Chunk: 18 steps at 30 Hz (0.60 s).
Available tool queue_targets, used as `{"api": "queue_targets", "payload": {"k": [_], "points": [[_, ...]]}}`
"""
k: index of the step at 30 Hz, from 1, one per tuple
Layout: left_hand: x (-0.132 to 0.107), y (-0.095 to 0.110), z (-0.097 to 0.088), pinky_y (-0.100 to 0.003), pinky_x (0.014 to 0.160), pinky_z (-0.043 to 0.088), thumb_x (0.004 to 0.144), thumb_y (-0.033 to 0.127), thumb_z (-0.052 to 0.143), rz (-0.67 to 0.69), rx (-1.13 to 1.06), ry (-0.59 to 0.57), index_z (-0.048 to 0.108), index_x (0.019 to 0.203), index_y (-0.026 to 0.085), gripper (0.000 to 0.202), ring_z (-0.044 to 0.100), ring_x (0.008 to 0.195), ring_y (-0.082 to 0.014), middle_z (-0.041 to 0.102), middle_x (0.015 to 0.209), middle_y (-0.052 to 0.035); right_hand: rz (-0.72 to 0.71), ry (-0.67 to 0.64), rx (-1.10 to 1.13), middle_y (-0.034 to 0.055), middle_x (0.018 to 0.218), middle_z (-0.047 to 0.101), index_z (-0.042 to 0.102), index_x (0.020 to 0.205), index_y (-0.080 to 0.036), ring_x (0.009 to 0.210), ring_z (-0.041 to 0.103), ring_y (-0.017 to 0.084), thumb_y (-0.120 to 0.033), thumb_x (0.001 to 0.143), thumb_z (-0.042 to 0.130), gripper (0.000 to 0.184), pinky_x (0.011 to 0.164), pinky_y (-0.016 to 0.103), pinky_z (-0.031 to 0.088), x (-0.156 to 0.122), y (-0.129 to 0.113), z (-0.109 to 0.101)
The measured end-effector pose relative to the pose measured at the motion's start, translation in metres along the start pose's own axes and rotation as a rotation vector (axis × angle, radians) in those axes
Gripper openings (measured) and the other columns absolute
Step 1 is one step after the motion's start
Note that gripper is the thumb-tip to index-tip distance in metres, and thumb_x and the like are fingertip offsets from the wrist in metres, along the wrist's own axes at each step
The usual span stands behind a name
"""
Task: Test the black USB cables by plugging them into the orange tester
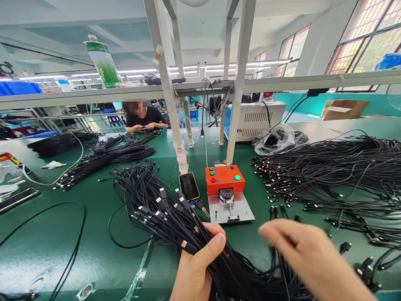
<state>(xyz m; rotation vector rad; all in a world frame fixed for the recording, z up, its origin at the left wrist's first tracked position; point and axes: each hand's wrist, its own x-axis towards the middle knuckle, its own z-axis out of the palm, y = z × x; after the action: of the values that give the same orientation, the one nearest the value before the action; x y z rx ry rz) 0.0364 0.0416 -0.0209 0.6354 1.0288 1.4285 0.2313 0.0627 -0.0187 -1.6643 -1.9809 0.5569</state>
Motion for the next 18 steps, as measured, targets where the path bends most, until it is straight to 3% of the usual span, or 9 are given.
{"api": "queue_targets", "payload": {"k": [2, 4, 7, 12, 18], "points": [[0.000, -0.001, 0.001, -0.023, 0.054, 0.044, 0.062, 0.022, 0.070, 0.023, 0.029, -0.012, 0.060, 0.068, 0.019, 0.012, 0.054, 0.058, -0.0116, 0.057, 0.068, 0.0021, -0.099, -0.238, 0.204, 0.0028, 0.059, 0.059, 0.056, 0.061, -0.021, 0.055, 0.055, 0.014, -0.039, 0.076, 0.053, 0.025, 0.049, 0.022, 0.037, -0.002, -0.024, 0.016], [0.001, -0.003, -0.002, -0.023, 0.053, 0.044, 0.062, 0.022, 0.071, 0.049, 0.033, -0.012, 0.061, 0.070, 0.019, 0.013, 0.055, 0.057, -0.0111, 0.059, 0.072, 0.0020, -0.018, -0.375, 0.381, -0.0001, 0.045, 0.053, 0.054, 0.058, -0.019, 0.041, 0.049, 0.010, -0.040, 0.077, 0.052, 0.028, 0.042, 0.020, 0.033, 0.003, -0.034, 0.030], [0.005, -0.006, -0.012, -0.025, 0.054, 0.046, 0.063, 0.022, 0.071, 0.073, -0.033, -0.007, 0.061, 0.073, 0.018, 0.015, 0.057, 0.057, -0.0120, 0.060, 0.071, 0.0012, 0.204, -0.391, 0.653, -0.0022, 0.042, 0.049, 0.055, 0.062, -0.015, 0.032, 0.039, 0.005, -0.043, 0.078, 0.050, 0.032, 0.035, 0.018, 0.028, 0.016, -0.017, 0.042], [0.010, -0.011, -0.023, -0.026, 0.051, 0.045, 0.066, 0.028, 0.069, 0.056, -0.108, -0.044, 0.056, 0.071, 0.017, 0.018, 0.058, 0.051, -0.0136, 0.060, 0.056, 0.0013, 0.433, -0.489, 0.894, 0.0029, 0.052, 0.058, 0.058, 0.064, -0.009, 0.034, 0.044, 0.003, -0.042, 0.068, 0.060, 0.033, 0.033, 0.013, 0.028, 0.034, 0.034, 0.069], [0.011, -0.010, -0.024, -0.026, 0.051, 0.044, 0.069, 0.031, 0.067, 0.023, -0.108, -0.090, 0.055, 0.070, 0.017, 0.018, 0.057, 0.050, -0.0136, 0.061, 0.052, 0.0002, 0.491, -0.467, 0.924, 0.0045, 0.050, 0.059, 0.059, 0.063, -0.007, 0.035, 0.047, 0.004, -0.037, 0.066, 0.064, 0.030, 0.034, 0.012, 0.032, 0.041, 0.043, 0.099]]}}
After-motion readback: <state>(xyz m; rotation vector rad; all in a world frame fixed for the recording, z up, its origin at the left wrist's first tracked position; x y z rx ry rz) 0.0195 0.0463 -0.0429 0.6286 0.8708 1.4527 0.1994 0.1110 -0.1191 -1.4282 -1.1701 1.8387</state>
